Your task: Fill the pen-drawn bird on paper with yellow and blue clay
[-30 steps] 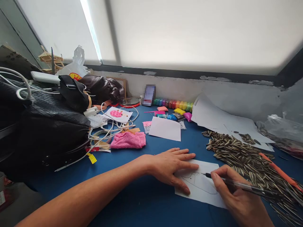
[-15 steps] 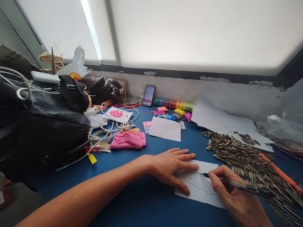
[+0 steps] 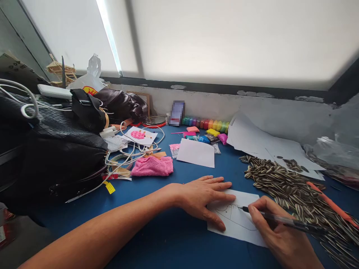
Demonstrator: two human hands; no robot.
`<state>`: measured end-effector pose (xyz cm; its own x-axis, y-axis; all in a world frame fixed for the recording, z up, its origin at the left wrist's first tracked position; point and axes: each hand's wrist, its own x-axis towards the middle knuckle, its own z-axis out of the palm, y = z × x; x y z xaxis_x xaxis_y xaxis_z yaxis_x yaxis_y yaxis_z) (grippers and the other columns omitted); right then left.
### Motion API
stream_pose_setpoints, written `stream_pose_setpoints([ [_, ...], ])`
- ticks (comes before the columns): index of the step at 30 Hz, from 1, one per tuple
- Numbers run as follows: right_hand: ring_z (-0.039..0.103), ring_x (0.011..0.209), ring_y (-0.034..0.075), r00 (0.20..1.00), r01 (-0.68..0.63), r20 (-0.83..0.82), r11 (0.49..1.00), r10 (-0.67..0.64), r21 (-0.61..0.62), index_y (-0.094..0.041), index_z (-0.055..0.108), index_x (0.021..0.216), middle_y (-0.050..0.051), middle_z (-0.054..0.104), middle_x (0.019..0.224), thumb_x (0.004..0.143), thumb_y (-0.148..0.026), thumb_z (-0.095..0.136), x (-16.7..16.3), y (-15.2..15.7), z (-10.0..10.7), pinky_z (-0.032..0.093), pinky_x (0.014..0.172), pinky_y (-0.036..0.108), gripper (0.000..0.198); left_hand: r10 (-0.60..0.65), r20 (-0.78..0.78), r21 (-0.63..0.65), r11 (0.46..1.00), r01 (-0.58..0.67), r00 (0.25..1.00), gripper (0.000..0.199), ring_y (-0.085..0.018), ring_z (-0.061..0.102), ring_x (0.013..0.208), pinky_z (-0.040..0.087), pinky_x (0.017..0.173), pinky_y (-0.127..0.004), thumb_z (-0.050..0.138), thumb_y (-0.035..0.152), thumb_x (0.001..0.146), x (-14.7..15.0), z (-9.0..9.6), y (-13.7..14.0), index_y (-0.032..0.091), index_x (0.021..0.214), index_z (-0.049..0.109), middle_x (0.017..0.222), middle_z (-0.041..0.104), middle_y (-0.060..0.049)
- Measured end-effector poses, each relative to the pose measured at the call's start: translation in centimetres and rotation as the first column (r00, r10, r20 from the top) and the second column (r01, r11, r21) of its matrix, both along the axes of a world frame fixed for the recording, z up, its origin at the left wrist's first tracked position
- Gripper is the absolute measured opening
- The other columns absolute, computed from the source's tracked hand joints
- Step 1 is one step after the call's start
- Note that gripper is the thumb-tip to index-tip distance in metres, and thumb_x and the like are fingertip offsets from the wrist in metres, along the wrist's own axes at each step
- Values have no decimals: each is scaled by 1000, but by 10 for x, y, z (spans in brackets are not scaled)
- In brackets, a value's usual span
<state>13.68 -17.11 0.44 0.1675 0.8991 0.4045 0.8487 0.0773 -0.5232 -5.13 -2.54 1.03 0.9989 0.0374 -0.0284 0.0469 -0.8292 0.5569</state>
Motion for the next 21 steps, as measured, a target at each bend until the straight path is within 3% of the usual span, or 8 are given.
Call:
stream_pose_setpoints([
  [9, 44, 48, 13, 972, 162, -159, 984, -172, -71, -25, 50, 64, -4, 47, 55, 88, -42, 47, -12, -6, 2, 37, 45, 24, 30, -1, -4, 3, 1000, 1, 1000, 79, -26, 2, 149, 6, 119, -46, 55, 60, 85, 1, 0, 0, 20, 149, 32, 160, 11, -11],
  [15, 43, 47, 14, 970, 187, -152, 982, -189, -30, -25, 47, 62, -4, 46, 53, 86, -38, 48, -14, -4, 6, 34, 45, 26, 27, 5, -8, 6, 1000, -5, 1000, 79, -25, 2, 149, 6, 119, -45, 55, 61, 85, 0, 0, 0, 20, 149, 32, 160, 12, -10],
  [21, 42, 47, 13, 968, 188, -154, 980, -196, -67, -25, 49, 63, -4, 45, 54, 87, -42, 47, -14, -5, 4, 33, 45, 26, 30, 0, -13, 3, 1000, 0, 1000, 79, -26, 2, 149, 6, 119, -45, 54, 61, 86, 0, 2, -1, 20, 149, 32, 160, 12, -10],
])
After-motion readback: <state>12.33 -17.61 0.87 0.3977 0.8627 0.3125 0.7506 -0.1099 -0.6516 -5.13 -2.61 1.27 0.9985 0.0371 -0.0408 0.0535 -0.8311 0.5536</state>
